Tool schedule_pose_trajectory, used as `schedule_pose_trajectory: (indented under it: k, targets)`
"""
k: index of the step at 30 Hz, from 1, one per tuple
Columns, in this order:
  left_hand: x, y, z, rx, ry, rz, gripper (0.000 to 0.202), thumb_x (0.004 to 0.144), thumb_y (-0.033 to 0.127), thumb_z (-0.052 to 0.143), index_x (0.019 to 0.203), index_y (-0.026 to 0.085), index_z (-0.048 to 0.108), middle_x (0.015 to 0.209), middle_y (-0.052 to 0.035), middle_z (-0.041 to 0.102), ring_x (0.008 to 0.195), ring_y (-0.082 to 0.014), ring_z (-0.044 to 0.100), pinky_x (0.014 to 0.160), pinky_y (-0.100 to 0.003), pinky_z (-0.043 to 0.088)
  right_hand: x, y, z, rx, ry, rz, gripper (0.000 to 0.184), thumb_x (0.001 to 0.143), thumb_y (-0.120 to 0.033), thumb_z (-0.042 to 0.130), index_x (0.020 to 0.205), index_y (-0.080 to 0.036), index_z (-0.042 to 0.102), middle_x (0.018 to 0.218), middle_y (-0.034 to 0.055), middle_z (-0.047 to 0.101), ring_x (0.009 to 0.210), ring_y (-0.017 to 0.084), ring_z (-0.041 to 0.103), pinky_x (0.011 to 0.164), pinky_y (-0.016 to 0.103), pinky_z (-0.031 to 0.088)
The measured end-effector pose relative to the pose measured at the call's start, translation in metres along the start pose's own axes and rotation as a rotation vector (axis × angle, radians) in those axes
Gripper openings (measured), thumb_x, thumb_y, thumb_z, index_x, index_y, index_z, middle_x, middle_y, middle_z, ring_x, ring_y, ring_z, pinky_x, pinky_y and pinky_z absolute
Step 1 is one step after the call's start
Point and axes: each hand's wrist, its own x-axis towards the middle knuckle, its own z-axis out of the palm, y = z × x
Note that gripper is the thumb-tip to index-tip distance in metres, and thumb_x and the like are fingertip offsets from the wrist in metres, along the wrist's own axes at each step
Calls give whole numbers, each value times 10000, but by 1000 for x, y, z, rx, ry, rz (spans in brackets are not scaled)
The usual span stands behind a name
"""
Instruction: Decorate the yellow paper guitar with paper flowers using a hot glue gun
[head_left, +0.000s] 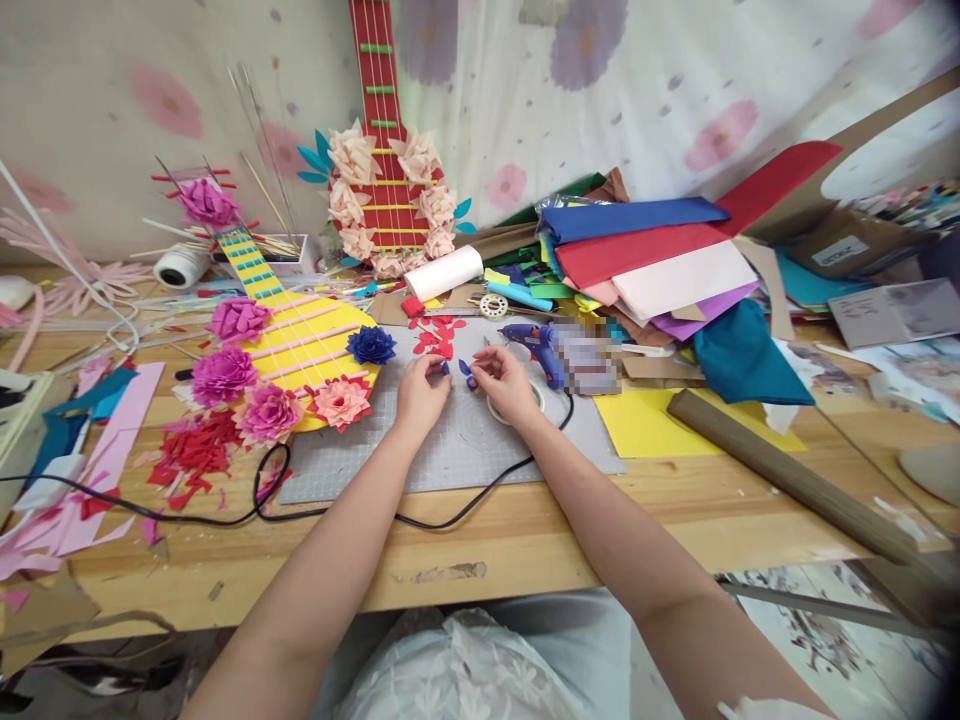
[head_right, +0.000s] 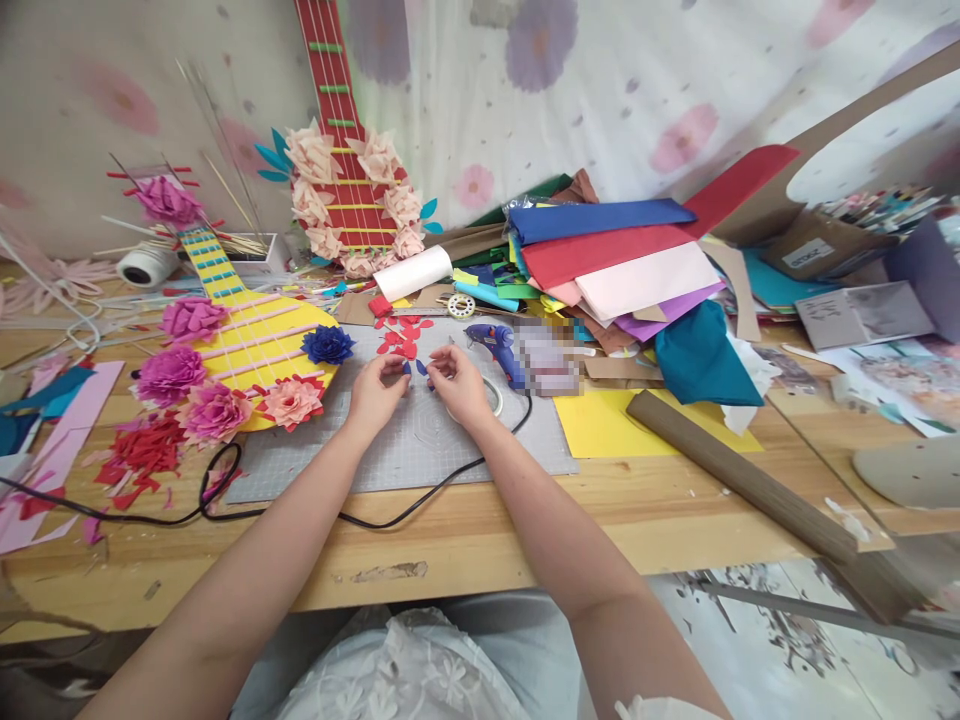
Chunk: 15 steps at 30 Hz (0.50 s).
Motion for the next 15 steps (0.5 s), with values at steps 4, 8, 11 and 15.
schedule_pose_trajectory:
  k: [4,8,11,15]
  targets:
    - [-3,8,-3,130,11,148,303,644,59,613,905,208,654,1039,-82,634,1014,-228,572,839,-354,496,0,-2,0,-16,-35,25,267,706,-385,594,886,-213,497,751,-4,608,597,117,598,546,255,470]
    - [-8,15,-5,162,-60,198,378,688,68,576,1036,206,631,1086,-88,637,1004,-221,575,737,-308,501,-2,-5,-1,-84,-76,11,224,710,-346,582,877,-214,516,751,-1,615,617,127,601,581,273,479]
    - [-10,16,-5,140,-129,222,370,705,91,584,1051,211,632,1071,-82,650,962,-204,594,673,-278,490,-3,-7,-3,-132,-108,-22,195,710,-326,573,861,-211,528,750,5,619,655,138,601,616,286,479]
    - [-10,15,-5,159,-141,224,349,705,84,593,1021,222,648,1027,-62,676,881,-181,613,682,-283,478,-2,-7,-3,-128,-140,-40,180,701,-312,570,843,-212,521,731,0,616,675,140,595,640,289,473]
